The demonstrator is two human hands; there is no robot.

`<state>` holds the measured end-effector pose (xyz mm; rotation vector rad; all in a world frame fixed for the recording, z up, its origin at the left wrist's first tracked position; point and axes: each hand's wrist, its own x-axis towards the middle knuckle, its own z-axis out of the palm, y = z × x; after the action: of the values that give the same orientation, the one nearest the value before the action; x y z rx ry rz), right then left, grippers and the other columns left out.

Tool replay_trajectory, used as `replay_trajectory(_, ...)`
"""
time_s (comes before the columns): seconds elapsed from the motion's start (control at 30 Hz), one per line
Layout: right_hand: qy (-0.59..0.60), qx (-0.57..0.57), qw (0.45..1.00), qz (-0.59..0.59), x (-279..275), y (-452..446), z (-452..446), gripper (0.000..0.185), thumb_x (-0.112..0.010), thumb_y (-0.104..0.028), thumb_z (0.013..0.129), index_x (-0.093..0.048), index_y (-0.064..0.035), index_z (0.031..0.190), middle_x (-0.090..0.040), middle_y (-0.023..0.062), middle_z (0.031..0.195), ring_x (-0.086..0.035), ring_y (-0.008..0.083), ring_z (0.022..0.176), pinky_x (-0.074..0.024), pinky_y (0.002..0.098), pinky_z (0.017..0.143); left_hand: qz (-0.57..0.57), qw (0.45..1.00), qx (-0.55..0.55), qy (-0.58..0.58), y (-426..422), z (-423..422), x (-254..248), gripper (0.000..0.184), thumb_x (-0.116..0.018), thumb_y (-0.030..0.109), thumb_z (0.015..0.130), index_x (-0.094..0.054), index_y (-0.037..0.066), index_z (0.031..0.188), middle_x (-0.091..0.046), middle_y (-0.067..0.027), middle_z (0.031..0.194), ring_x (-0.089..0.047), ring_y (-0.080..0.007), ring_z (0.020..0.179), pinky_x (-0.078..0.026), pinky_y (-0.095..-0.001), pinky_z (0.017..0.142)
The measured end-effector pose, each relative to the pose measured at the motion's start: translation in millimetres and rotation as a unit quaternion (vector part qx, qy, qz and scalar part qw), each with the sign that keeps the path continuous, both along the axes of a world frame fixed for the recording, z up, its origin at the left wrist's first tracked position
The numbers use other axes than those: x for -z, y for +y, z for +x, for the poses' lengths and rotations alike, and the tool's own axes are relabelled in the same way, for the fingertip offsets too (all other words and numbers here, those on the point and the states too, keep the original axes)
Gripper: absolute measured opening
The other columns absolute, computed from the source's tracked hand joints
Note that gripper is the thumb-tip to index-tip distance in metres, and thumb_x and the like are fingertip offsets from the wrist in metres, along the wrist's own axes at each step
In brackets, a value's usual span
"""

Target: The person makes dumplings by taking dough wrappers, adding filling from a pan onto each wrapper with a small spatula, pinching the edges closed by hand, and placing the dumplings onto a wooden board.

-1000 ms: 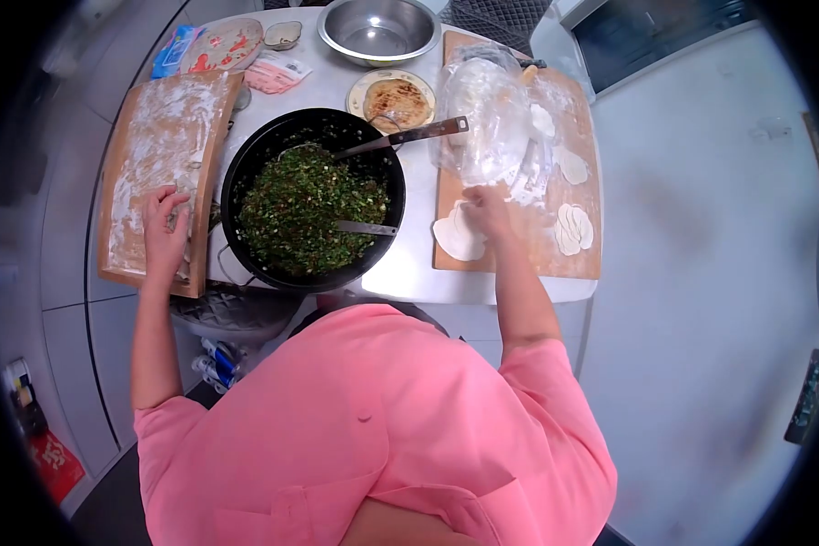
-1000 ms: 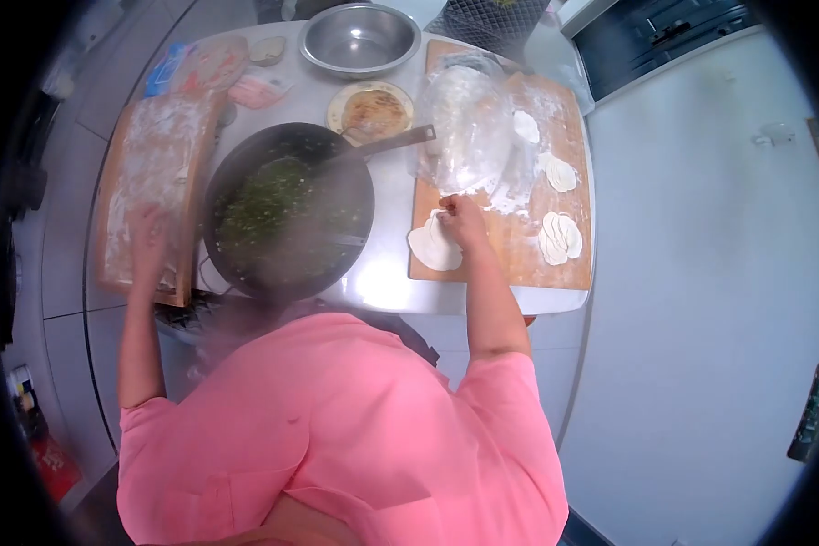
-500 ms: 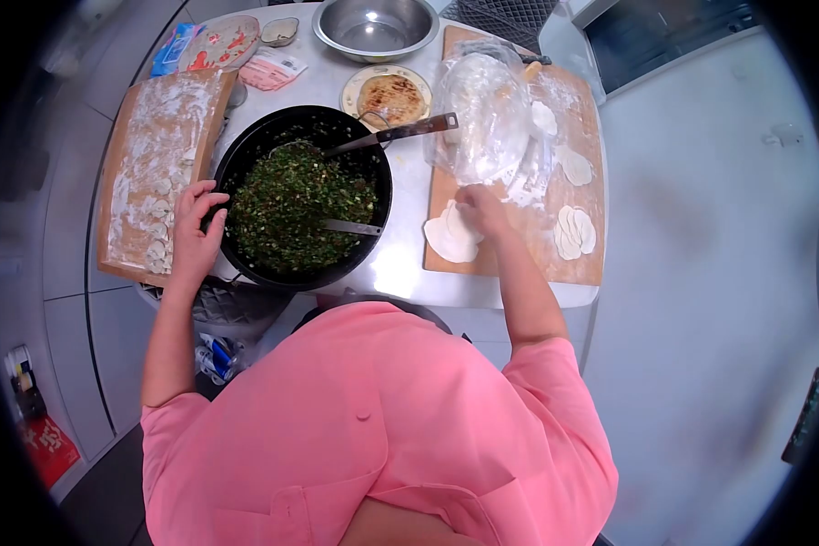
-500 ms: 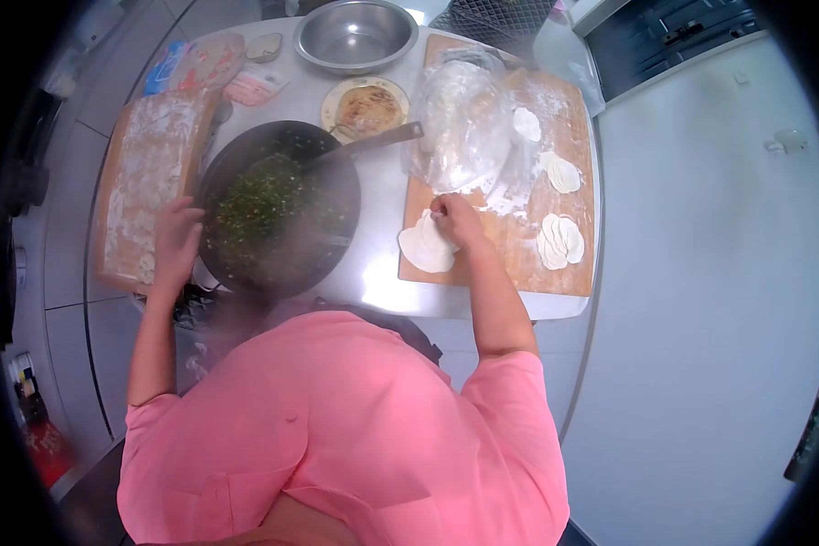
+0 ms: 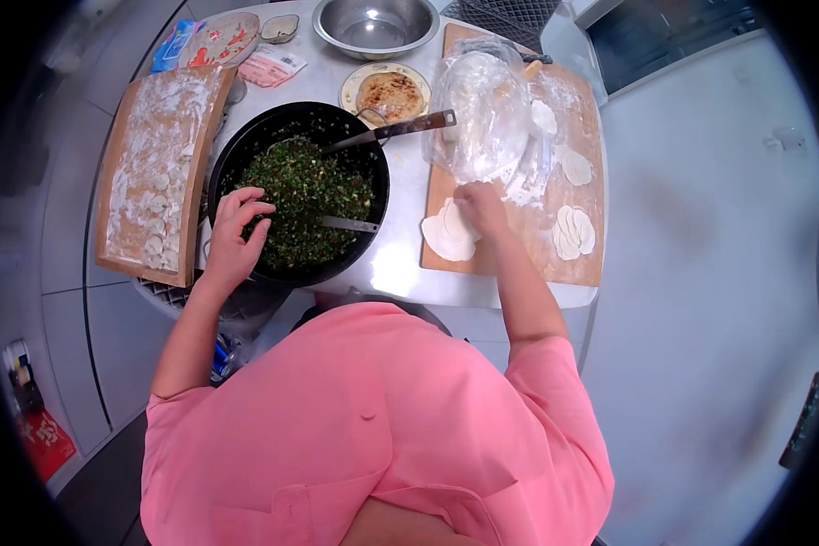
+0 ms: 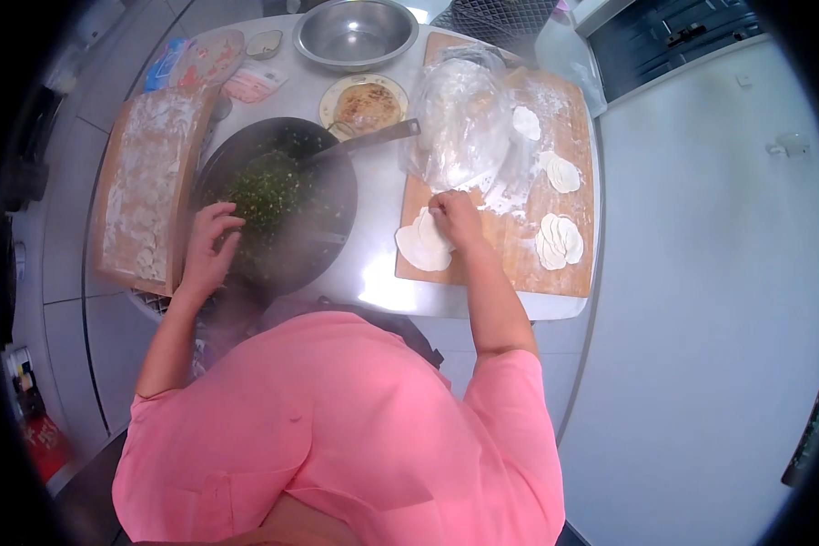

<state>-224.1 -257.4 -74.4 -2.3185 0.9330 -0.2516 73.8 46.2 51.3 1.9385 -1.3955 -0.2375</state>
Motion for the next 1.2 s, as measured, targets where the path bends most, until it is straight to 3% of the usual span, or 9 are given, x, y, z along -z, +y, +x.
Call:
replay_trajectory(0.27, -0.023, 0.066, 0.997, 0.016, -19.6, 23.8, -31.5, 0.012, -0.054, -0.015, 0.085, -0.055, -0.006, 0.093, -0.06, 0.014, 0.081, -0.058, 0.0297, 0.075, -0.0449, 0.0368, 0.066, -0.021, 0.98, 0.016, 0.196, -3.3, -31.2, 4.0, 0.017, -0.057, 0.001, 0.08, -0.061, 0.005, 0.096, -0.053, -0.0085, 0.111, -0.052, -0.0185, 0.101, -0.041, -0.0284, 0.086)
replay_trajectory(0.5, -0.118, 0.025, 0.974, 0.19, -114.4, 86.1, 24.0, 0.009, -0.053, -0.009, 0.086, -0.056, -0.0028, 0.092, -0.059, 0.0063, 0.076, -0.057, 0.0135, 0.07, -0.0449, 0.0281, 0.065, -0.078, 0.751, 0.077, 0.651, -43.7, -81.7, 62.2, 0.042, -0.04, 0.031, 0.095, -0.048, -0.001, 0.12, -0.053, -0.0128, 0.119, -0.049, -0.0213, 0.112, -0.038, -0.0351, 0.097)
replay_trajectory(0.6, -0.241, 0.047, 0.902, 0.355, -126.3, 107.5, 62.6, 0.01, -0.054, -0.009, 0.087, -0.056, -0.0006, 0.092, -0.058, 0.0017, 0.075, -0.053, 0.0077, 0.072, -0.0442, 0.0248, 0.065, -0.059, 0.608, 0.054, 0.79, -55.5, -88.9, 69.1, 0.059, -0.043, 0.046, 0.091, -0.045, -0.004, 0.123, -0.05, -0.0132, 0.125, -0.044, -0.0255, 0.118, -0.031, -0.0397, 0.103)
replay_trajectory(0.67, -0.255, 0.043, 0.886, 0.384, -121.8, 122.9, 87.9, 0.01, -0.055, -0.01, 0.087, -0.057, -0.0015, 0.092, -0.059, 0.0009, 0.077, -0.052, 0.0071, 0.073, -0.0445, 0.0247, 0.067, -0.141, 0.281, 0.114, 0.943, -53.4, -87.8, 61.9, 0.059, -0.044, 0.044, 0.091, -0.043, -0.004, 0.125, -0.049, -0.0143, 0.126, -0.044, -0.0265, 0.119, -0.03, -0.04, 0.103)
replay_trajectory(0.73, -0.275, 0.007, 0.924, 0.265, -106.9, 132.6, 107.9, 0.01, -0.054, -0.009, 0.087, -0.058, -0.0022, 0.093, -0.061, 0.0035, 0.079, -0.054, 0.0109, 0.071, -0.0449, 0.0258, 0.068, -0.182, 0.102, 0.142, 0.968, -45.4, -83.1, 44.3, 0.059, -0.045, 0.044, 0.09, -0.042, -0.004, 0.125, -0.048, -0.0149, 0.127, -0.044, -0.027, 0.119, -0.03, -0.0402, 0.104)
replay_trajectory(0.77, -0.253, -0.005, 0.95, 0.182, -97.4, 133.5, 114.5, 0.012, -0.057, -0.01, 0.084, -0.059, -0.0046, 0.094, -0.062, 0.0075, 0.083, -0.058, 0.0195, 0.076, -0.0464, 0.0301, 0.069, -0.196, 0.392, 0.089, 0.894, -38.1, -82.2, 31.1, 0.054, -0.044, 0.037, 0.091, -0.041, -0.004, 0.126, -0.048, -0.0153, 0.126, -0.044, -0.0273, 0.119, -0.03, -0.0403, 0.104)
replay_trajectory(1.0, 0.092, -0.22, 0.946, -0.218, -80.3, 150.1, 151.0, 0.017, -0.063, -0.016, 0.073, -0.055, -0.0068, 0.086, -0.059, 0.0088, 0.084, -0.056, 0.0247, 0.083, -0.0436, 0.036, 0.069, -0.214, 0.771, 0.009, 0.6, 24.4, -46.3, 52.4, 0.042, -0.042, 0.01, 0.087, -0.038, -0.008, 0.125, -0.048, -0.0188, 0.124, -0.047, -0.0315, 0.116, -0.037, -0.041, 0.1)
replay_trajectory(1.1, 0.143, -0.265, 0.917, -0.262, -64.6, 150.3, 158.1, 0.02, -0.062, -0.013, 0.07, -0.055, -0.0073, 0.088, -0.059, 0.0102, 0.087, -0.057, 0.0239, 0.084, -0.0438, 0.0342, 0.07, -0.251, 0.492, -0.15, 0.82, 49.6, -25.3, 56.6, 0.04, -0.045, 0.008, 0.087, -0.04, -0.008, 0.123, -0.052, -0.0191, 0.118, -0.05, -0.0309, 0.113, -0.042, -0.04, 0.097)
replay_trajectory(1.2, 0.137, -0.301, 0.896, -0.295, -56.1, 146.3, 156.8, 0.01, -0.049, -0.008, 0.077, -0.053, -0.0062, 0.086, -0.058, 0.0101, 0.084, -0.057, 0.0246, 0.083, -0.046, 0.0354, 0.068, -0.277, 0.459, -0.215, 0.817, 62.9, -12.2, 55.8, 0.037, -0.048, 0.008, 0.087, -0.043, -0.007, 0.121, -0.053, -0.0177, 0.117, -0.052, -0.0294, 0.111, -0.043, -0.0396, 0.095)
